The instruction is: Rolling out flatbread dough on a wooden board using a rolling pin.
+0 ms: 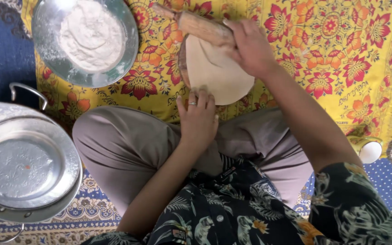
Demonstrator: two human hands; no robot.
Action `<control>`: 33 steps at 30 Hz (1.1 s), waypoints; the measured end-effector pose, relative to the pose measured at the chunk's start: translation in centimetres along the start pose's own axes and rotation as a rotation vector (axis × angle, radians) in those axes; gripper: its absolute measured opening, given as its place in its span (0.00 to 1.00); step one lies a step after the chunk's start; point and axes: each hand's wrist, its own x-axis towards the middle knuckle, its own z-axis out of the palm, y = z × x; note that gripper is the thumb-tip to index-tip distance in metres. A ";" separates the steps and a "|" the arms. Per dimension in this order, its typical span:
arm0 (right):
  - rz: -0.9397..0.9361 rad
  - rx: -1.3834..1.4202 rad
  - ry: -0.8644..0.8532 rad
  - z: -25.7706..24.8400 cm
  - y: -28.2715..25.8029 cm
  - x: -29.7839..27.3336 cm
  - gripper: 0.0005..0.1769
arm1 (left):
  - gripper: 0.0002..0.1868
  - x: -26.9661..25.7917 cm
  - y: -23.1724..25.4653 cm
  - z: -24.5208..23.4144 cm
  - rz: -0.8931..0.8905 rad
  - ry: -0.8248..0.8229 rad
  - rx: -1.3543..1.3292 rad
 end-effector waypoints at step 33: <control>-0.189 0.050 0.002 0.0 2.8 1.0 0.13 | 0.08 15.7 -9.8 2.0 0.019 0.158 -0.640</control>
